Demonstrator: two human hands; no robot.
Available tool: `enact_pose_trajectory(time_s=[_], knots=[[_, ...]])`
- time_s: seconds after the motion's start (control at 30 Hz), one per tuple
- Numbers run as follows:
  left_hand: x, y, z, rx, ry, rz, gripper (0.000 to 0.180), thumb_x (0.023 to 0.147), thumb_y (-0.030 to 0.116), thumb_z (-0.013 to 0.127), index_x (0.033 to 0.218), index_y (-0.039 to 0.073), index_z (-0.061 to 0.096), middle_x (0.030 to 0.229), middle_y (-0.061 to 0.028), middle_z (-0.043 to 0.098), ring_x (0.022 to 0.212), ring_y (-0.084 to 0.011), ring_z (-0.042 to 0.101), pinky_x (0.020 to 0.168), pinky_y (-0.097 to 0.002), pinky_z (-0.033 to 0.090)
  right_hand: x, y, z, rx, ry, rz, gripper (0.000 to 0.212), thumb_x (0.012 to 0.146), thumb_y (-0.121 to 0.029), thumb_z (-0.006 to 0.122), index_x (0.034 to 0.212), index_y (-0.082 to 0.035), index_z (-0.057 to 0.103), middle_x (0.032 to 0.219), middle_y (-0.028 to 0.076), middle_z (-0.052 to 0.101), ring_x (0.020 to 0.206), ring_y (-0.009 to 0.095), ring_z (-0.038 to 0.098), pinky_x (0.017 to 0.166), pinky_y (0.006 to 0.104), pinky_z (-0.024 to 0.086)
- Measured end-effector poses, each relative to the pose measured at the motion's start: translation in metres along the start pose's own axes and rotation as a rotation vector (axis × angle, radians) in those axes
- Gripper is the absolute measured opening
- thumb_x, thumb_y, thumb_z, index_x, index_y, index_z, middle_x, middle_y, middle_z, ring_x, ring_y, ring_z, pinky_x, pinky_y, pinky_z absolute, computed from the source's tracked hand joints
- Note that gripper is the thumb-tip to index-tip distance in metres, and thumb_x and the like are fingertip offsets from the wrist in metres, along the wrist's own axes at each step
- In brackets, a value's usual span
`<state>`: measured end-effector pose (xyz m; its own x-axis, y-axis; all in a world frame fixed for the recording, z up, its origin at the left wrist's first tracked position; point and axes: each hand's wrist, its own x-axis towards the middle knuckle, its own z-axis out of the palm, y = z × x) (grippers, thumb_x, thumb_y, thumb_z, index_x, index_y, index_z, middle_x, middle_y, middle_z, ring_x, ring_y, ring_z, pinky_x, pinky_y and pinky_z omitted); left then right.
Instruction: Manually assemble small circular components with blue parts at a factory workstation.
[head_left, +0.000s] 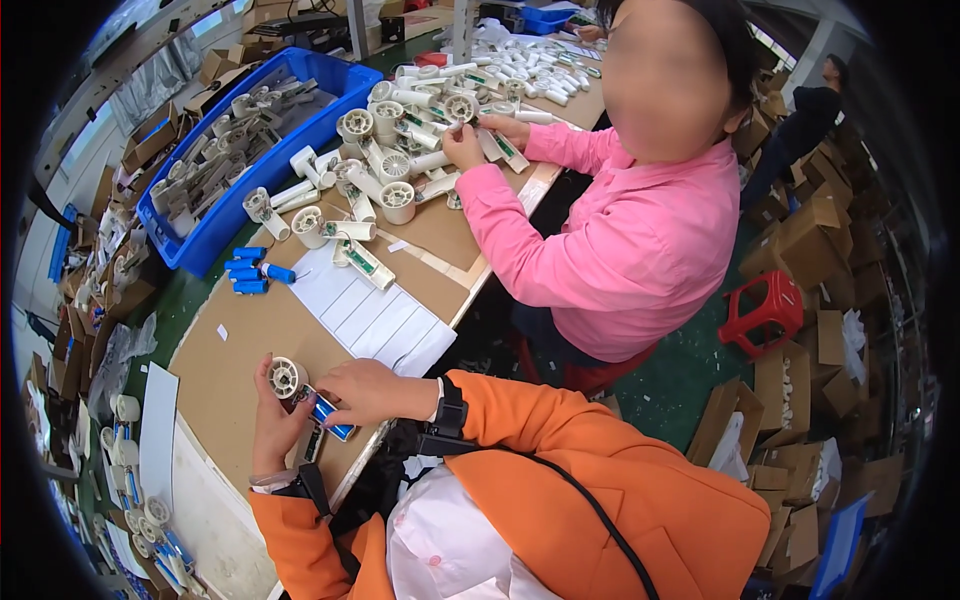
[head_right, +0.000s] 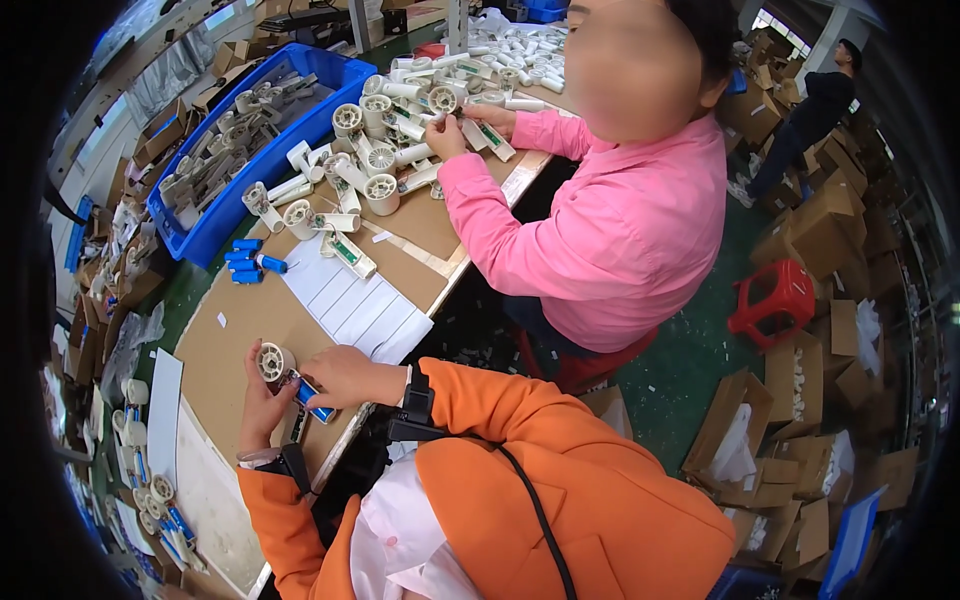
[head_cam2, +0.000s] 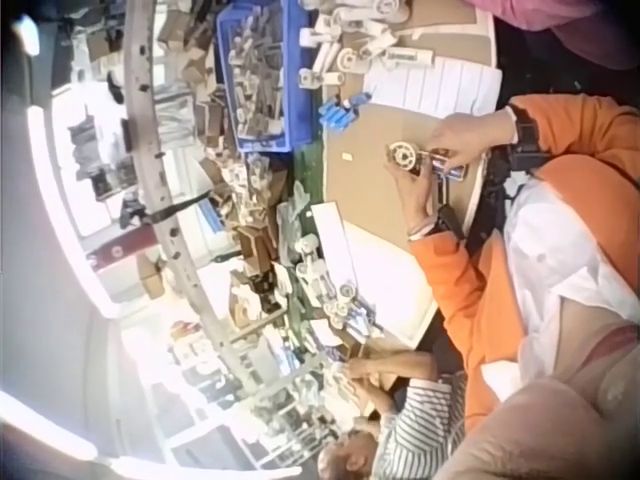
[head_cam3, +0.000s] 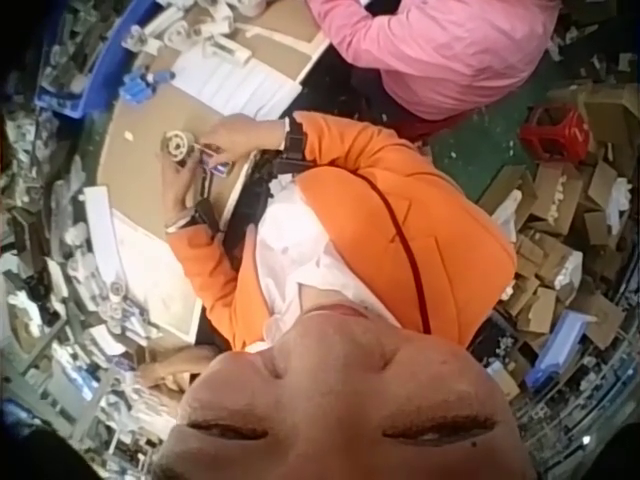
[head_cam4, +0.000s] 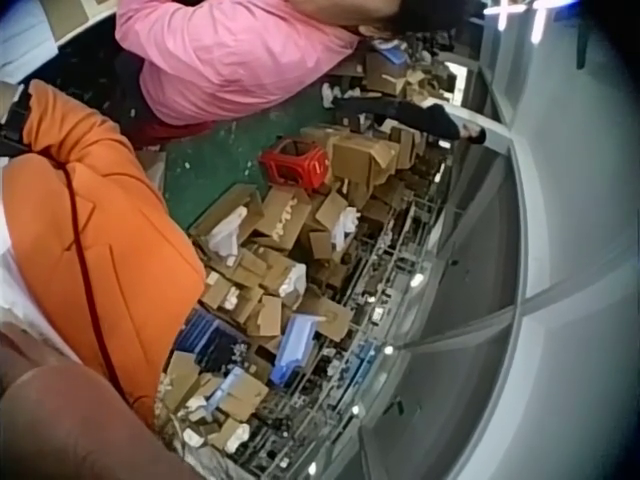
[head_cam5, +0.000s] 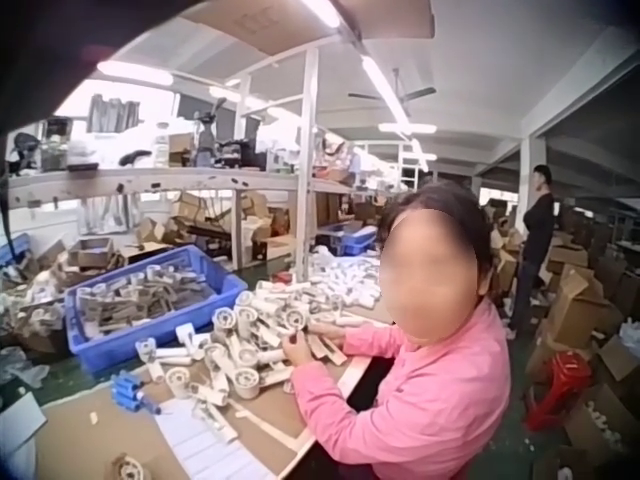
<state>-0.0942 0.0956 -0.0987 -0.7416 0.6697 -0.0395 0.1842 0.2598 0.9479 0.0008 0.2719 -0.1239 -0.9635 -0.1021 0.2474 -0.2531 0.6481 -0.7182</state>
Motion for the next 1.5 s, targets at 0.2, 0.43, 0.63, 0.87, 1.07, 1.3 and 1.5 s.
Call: enact_pose_trajectory(time_s=[0.2, 0.43, 0.63, 0.87, 1.07, 1.3, 1.5], knots=[[0.003, -0.001, 0.001, -0.034, 0.004, -0.051, 0.087, 0.077, -0.009, 0.067, 0.146, 0.013, 0.018, 0.131, -0.0138, 0.044, 0.113, -0.0218, 0.053, 0.092, -0.0323, 0.048, 0.002, 0.006, 0.001, 0.011, -0.062, -0.003, 0.038, 0.073, -0.038, 0.072, 0.092, -0.006, 0.062, 0.085, 0.011, 0.065, 0.084, 0.033, 0.062, 0.071, 0.0445, 0.047], [0.002, 0.003, 0.001, -0.016, 0.005, -0.064, 0.085, 0.076, -0.010, 0.065, 0.145, 0.013, 0.020, 0.131, -0.0137, 0.043, 0.116, -0.0230, 0.051, 0.095, -0.0329, 0.046, 0.005, 0.010, 0.001, 0.076, -0.069, 0.004, 0.038, 0.072, -0.039, 0.074, 0.090, -0.008, 0.063, 0.078, 0.006, 0.064, 0.077, 0.028, 0.063, 0.064, 0.0406, 0.047], [0.002, 0.000, 0.002, -0.039, 0.007, -0.072, 0.086, 0.076, -0.011, 0.063, 0.145, 0.013, 0.020, 0.131, -0.0131, 0.044, 0.116, -0.0230, 0.050, 0.094, -0.0320, 0.045, 0.004, 0.011, -0.001, 0.097, -0.071, 0.019, 0.038, 0.071, -0.040, 0.074, 0.088, -0.009, 0.063, 0.073, 0.002, 0.063, 0.070, 0.025, 0.063, 0.059, 0.0378, 0.046], [0.003, -0.009, 0.000, -0.024, 0.018, -0.041, 0.085, 0.075, -0.010, 0.063, 0.145, 0.014, 0.021, 0.131, -0.0127, 0.044, 0.116, -0.0227, 0.051, 0.094, -0.0320, 0.045, 0.002, 0.014, 0.003, 0.113, -0.018, -0.023, 0.038, 0.070, -0.040, 0.075, 0.087, -0.008, 0.063, 0.072, 0.002, 0.063, 0.069, 0.025, 0.062, 0.058, 0.0375, 0.046], [0.004, -0.012, 0.001, 0.027, 0.050, 0.020, 0.083, 0.075, -0.006, 0.066, 0.144, 0.009, 0.021, 0.126, -0.0160, 0.046, 0.112, -0.0236, 0.052, 0.093, -0.0331, 0.045, 0.002, 0.016, 0.003, 0.097, -0.018, -0.029, 0.039, 0.071, -0.040, 0.075, 0.090, -0.008, 0.063, 0.074, 0.003, 0.062, 0.070, 0.025, 0.062, 0.059, 0.0374, 0.046], [0.004, -0.019, -0.001, -0.006, 0.042, 0.002, 0.084, 0.075, -0.009, 0.063, 0.145, 0.014, 0.022, 0.129, -0.0130, 0.045, 0.112, -0.0225, 0.051, 0.092, -0.0322, 0.045, 0.002, 0.013, -0.001, 0.090, -0.061, -0.024, 0.041, 0.073, -0.039, 0.074, 0.096, -0.007, 0.063, 0.077, 0.003, 0.062, 0.072, 0.024, 0.061, 0.061, 0.0364, 0.046], [0.003, -0.015, 0.001, -0.011, 0.043, 0.002, 0.084, 0.075, -0.009, 0.063, 0.145, 0.014, 0.022, 0.129, -0.0132, 0.044, 0.114, -0.0229, 0.051, 0.093, -0.0325, 0.044, 0.001, 0.014, 0.000, 0.098, -0.054, -0.026, 0.040, 0.073, -0.038, 0.073, 0.096, -0.007, 0.063, 0.077, 0.003, 0.062, 0.072, 0.024, 0.061, 0.062, 0.0362, 0.046]])
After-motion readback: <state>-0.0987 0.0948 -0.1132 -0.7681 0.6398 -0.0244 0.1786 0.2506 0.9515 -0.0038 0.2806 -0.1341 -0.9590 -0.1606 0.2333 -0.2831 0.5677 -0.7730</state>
